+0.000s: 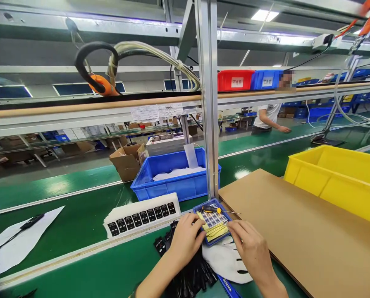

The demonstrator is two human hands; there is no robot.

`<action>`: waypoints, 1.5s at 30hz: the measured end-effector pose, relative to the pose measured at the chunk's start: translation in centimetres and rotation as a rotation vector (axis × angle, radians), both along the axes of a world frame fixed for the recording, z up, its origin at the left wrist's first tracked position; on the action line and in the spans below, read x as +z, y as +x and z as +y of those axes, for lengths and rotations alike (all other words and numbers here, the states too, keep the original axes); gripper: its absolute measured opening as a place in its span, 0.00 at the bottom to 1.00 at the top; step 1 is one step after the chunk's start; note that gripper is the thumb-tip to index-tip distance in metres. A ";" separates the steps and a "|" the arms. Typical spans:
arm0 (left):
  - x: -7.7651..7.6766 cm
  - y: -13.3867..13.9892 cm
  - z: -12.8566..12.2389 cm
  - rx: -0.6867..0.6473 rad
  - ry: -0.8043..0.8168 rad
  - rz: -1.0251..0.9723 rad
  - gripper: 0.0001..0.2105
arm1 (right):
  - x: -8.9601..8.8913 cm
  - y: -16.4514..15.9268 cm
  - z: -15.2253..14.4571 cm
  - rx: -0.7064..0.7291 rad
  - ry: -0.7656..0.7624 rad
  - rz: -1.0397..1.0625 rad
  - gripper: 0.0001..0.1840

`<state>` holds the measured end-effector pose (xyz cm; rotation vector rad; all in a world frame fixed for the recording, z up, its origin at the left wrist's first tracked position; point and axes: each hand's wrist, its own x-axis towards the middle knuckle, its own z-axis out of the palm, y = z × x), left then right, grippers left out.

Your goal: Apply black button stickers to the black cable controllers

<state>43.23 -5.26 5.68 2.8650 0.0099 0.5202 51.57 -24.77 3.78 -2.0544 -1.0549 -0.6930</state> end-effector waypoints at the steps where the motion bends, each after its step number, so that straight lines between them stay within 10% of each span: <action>1: 0.1 0.7 -0.3 0.006 0.052 0.028 0.08 | -0.2 0.1 -0.1 0.030 -0.059 -0.018 0.14; 8: 0.3 3.2 -1.2 0.000 0.154 0.114 0.12 | -2.0 1.2 0.3 0.116 -0.346 -0.120 0.18; 22: 2.4 1.9 1.0 -0.048 -0.148 -0.021 0.02 | -2.0 0.8 -0.3 0.035 -0.236 -0.118 0.18; 29: 4.0 -8.3 8.0 0.194 -0.371 -0.377 0.08 | -1.9 -0.8 -0.1 0.166 -0.212 0.114 0.15; 37: -1.8 -25.5 14.6 0.374 -0.406 -0.061 0.11 | -3.9 -3.6 3.4 0.325 -0.581 0.210 0.10; 45: -4.9 -27.2 16.8 0.489 -0.323 0.107 0.15 | -5.8 -4.5 2.2 -0.002 -0.622 -0.050 0.09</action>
